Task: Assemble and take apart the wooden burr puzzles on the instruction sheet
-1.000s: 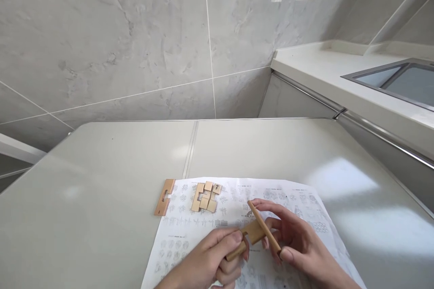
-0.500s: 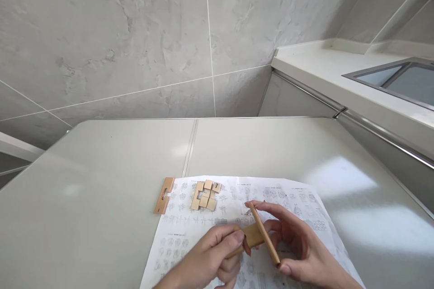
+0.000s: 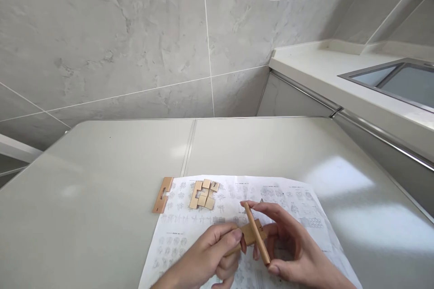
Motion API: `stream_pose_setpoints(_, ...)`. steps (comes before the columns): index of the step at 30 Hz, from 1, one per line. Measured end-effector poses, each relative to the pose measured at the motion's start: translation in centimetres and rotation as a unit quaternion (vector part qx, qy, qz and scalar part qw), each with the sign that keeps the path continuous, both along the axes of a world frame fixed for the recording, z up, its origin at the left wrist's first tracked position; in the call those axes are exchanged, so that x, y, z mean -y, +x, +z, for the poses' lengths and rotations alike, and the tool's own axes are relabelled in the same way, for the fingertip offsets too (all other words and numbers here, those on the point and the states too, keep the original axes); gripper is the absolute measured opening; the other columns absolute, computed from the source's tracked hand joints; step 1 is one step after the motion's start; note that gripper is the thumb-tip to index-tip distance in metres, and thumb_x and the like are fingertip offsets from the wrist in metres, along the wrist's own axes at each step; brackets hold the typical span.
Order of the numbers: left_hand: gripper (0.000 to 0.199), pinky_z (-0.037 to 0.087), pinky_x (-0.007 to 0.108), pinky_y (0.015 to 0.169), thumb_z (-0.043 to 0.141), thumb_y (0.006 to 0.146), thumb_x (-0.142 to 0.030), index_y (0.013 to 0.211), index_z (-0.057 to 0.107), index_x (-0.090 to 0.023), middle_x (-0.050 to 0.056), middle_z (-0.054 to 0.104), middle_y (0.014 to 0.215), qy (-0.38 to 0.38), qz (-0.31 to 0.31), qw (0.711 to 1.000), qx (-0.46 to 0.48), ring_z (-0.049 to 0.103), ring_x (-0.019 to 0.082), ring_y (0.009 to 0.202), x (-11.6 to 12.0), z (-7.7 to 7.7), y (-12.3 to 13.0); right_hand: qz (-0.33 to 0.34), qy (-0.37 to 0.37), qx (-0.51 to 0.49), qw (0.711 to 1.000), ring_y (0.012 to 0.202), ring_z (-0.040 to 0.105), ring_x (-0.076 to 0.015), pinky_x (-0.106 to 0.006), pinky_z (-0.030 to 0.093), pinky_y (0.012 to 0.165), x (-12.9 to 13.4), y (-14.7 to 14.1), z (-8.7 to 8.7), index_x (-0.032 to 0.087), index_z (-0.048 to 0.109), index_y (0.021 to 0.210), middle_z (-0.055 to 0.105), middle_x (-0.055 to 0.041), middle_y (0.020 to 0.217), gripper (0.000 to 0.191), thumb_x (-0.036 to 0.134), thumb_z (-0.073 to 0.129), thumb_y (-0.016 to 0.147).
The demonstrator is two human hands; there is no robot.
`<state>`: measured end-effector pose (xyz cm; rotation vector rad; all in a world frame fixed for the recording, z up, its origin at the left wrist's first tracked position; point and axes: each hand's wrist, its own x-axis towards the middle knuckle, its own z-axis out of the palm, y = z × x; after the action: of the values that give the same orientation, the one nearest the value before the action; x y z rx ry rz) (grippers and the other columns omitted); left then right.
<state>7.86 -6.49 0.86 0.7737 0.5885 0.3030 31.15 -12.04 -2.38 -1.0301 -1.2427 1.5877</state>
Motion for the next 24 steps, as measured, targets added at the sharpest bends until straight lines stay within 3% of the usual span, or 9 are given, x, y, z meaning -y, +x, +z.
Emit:
stream_pose_setpoints(3, 0.048, 0.031, 0.017, 0.032, 0.065, 0.102, -0.062, 0.082, 0.05, -0.021, -0.013, 0.033, 0.055, 0.005, 0.0, 1.0, -0.004, 0.02, 0.004, 0.038, 0.0, 0.0, 0.0, 0.003, -0.001, 0.01, 1.0, 0.073, 0.066, -0.022, -0.034, 0.054, 0.066, 0.1, 0.1, 0.1, 0.032, 0.053, 0.151, 0.075, -0.0053, 0.093, 0.088, 0.066, 0.09, 0.079)
stream_pose_setpoints(5, 0.048, 0.033, 0.017, 0.033, 0.065, 0.102, -0.063, 0.082, 0.051, -0.021, -0.013, 0.033, 0.055, 0.006, -0.007, 1.0, -0.008, 0.021, 0.004, 0.038, -0.1, 0.0, -0.1, 0.006, -0.006, 0.005, 1.0, 0.075, 0.067, -0.0228, -0.033, 0.054, 0.066, 0.2, 0.1, 0.1, 0.033, 0.053, 0.151, 0.073, -0.0037, 0.088, 0.088, 0.064, 0.091, 0.078)
stream_pose_setpoints(13, 0.048, 0.032, 0.017, 0.034, 0.063, 0.103, -0.064, 0.088, 0.055, -0.02, -0.013, 0.033, 0.054, 0.017, -0.024, 0.999, -0.012, 0.021, 0.005, 0.038, 0.0, 0.0, -0.1, 0.011, -0.002, -0.005, 1.0, 0.083, 0.072, -0.0262, -0.034, 0.055, 0.064, 0.6, -0.4, -0.1, 0.038, 0.055, 0.149, 0.074, -0.0089, 0.114, 0.086, 0.061, 0.093, 0.076)
stream_pose_setpoints(17, 0.049, 0.033, 0.017, 0.034, 0.065, 0.1, -0.068, 0.094, 0.053, -0.021, -0.014, 0.031, 0.053, 0.021, -0.023, 0.999, -0.017, 0.022, 0.005, 0.038, 0.3, 0.0, 0.0, 0.025, -0.021, 0.009, 0.999, 0.095, 0.074, -0.0328, -0.042, 0.061, 0.077, 1.0, -0.7, 0.3, 0.036, 0.051, 0.153, 0.078, -0.008, 0.102, 0.086, 0.055, 0.091, 0.08)
stream_pose_setpoints(24, 0.052, 0.034, 0.018, 0.034, 0.061, 0.1, -0.071, 0.097, 0.055, -0.019, -0.013, 0.035, 0.054, 0.036, -0.029, 0.999, -0.027, 0.029, 0.006, 0.036, 0.5, -0.4, 0.1, 0.044, -0.034, 0.001, 0.998, 0.109, 0.072, -0.0331, -0.046, 0.057, 0.097, 1.0, -1.0, 0.8, 0.036, 0.043, 0.155, 0.077, -0.0081, 0.12, 0.097, 0.045, 0.097, 0.075)
